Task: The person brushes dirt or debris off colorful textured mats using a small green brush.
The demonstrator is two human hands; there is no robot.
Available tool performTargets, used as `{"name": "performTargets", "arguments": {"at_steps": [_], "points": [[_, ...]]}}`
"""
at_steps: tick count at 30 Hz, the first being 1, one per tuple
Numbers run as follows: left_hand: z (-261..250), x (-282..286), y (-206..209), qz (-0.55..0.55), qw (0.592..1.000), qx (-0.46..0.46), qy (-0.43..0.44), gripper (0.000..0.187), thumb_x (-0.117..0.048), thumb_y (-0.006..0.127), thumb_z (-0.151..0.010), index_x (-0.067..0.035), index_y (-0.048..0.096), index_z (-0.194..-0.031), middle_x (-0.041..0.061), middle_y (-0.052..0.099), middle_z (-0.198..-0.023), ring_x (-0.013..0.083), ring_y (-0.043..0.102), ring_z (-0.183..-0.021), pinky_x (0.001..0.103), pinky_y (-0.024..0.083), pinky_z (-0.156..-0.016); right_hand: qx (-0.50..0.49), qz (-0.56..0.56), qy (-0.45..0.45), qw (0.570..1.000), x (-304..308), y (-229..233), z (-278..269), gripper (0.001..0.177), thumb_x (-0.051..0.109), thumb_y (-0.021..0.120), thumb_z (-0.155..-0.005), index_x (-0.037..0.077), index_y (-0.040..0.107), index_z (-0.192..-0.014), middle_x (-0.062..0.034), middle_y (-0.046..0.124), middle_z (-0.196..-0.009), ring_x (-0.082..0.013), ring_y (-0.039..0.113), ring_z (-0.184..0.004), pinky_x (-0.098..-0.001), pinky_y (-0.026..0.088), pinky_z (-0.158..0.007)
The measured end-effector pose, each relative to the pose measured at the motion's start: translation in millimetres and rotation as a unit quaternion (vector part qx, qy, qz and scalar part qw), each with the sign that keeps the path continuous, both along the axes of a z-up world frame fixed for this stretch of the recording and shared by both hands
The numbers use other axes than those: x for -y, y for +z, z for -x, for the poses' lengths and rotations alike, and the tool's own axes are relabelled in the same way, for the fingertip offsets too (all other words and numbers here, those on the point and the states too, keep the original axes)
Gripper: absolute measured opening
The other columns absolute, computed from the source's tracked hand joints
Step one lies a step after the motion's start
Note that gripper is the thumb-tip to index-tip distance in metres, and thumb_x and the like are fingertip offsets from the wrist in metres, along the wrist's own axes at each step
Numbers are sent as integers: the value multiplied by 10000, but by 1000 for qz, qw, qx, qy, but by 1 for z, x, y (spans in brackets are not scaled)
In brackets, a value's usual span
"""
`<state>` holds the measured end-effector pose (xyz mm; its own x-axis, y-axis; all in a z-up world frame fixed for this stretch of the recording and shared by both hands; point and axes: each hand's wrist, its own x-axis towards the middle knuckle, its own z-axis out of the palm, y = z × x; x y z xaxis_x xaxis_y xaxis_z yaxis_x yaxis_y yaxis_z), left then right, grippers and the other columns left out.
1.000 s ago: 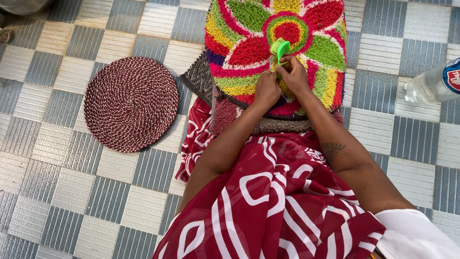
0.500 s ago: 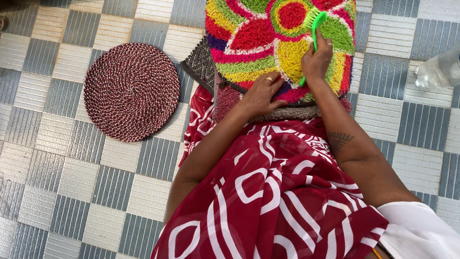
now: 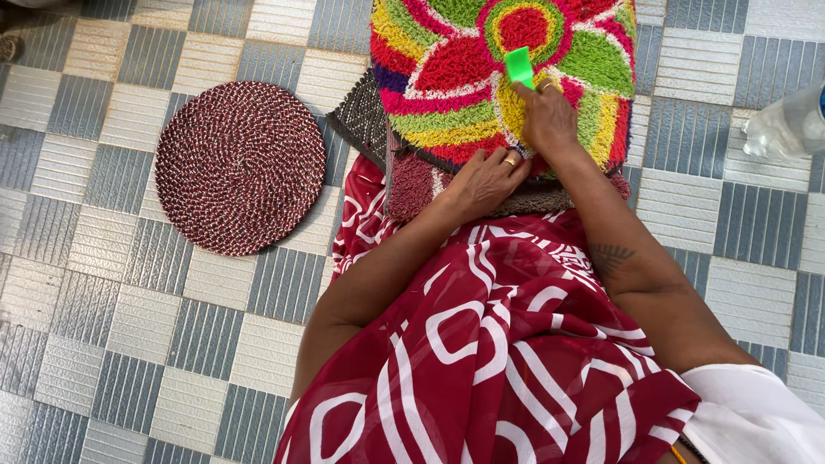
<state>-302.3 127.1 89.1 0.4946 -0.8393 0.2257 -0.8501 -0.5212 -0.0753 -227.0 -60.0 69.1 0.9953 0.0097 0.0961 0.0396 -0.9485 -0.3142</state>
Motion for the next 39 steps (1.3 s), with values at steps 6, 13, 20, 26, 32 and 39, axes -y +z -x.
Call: {"name": "performTargets", "arguments": {"at_steps": [6, 13, 20, 26, 32, 39], "points": [[-12, -6, -6, 47, 995, 88, 24, 301, -142, 606, -870, -30, 652, -1146, 120, 669, -1012, 244, 643, -913, 362, 553, -724, 35, -106, 19, 994, 8, 5, 6, 580, 76, 695, -928, 11, 555, -1487, -314, 679, -1052, -447, 658, -962, -525, 526, -856], [17, -1, 15, -11, 1000, 10, -17, 125, -66, 604, -912, 12, 675, -980, 129, 667, -840, 256, 663, -801, 390, 564, -664, 93, -75, 35, 992, 23, 2, 11, 393, 120, 713, -896, 30, 710, -1278, -254, 716, -1052, -433, 685, -943, -525, 547, -849], [46, -23, 35, 25, 996, -68, -54, 174, -81, 602, -840, 27, 680, -952, 167, 690, -866, 303, 690, -821, 431, 582, -674, -115, -73, -28, 990, -1, 59, 29, 276, 187, 632, -1016, 94, 728, -1257, -228, 714, -916, -390, 686, -846, -536, 525, -822], [49, -20, 32, 16, 988, -146, -54, 179, -86, 595, -917, 23, 707, -1003, 187, 701, -967, 320, 684, -889, 451, 588, -745, -125, -113, -106, 980, 14, 53, 30, 335, 244, 651, -994, 161, 678, -1318, -120, 745, -1006, -255, 701, -818, -470, 543, -792], [17, -47, 49, 146, 940, -306, -17, 413, -412, 683, -905, -85, 749, -1149, 184, 645, -1083, 331, 598, -1019, 493, 488, -853, -120, -36, -107, 986, 22, 39, 33, 383, 351, 617, -1038, 259, 639, -1410, -99, 712, -953, -186, 598, -724, -401, 493, -702], [-8, -44, -7, 215, 947, -170, 168, 391, -208, 595, -976, -98, 660, -1346, 124, 577, -1167, 278, 533, -1084, 442, 412, -914, -276, -71, -34, 958, -15, 50, 49, 371, 375, 525, -1071, 319, 618, -1425, -78, 631, -804, -155, 448, -589, -332, 377, -512]]}}
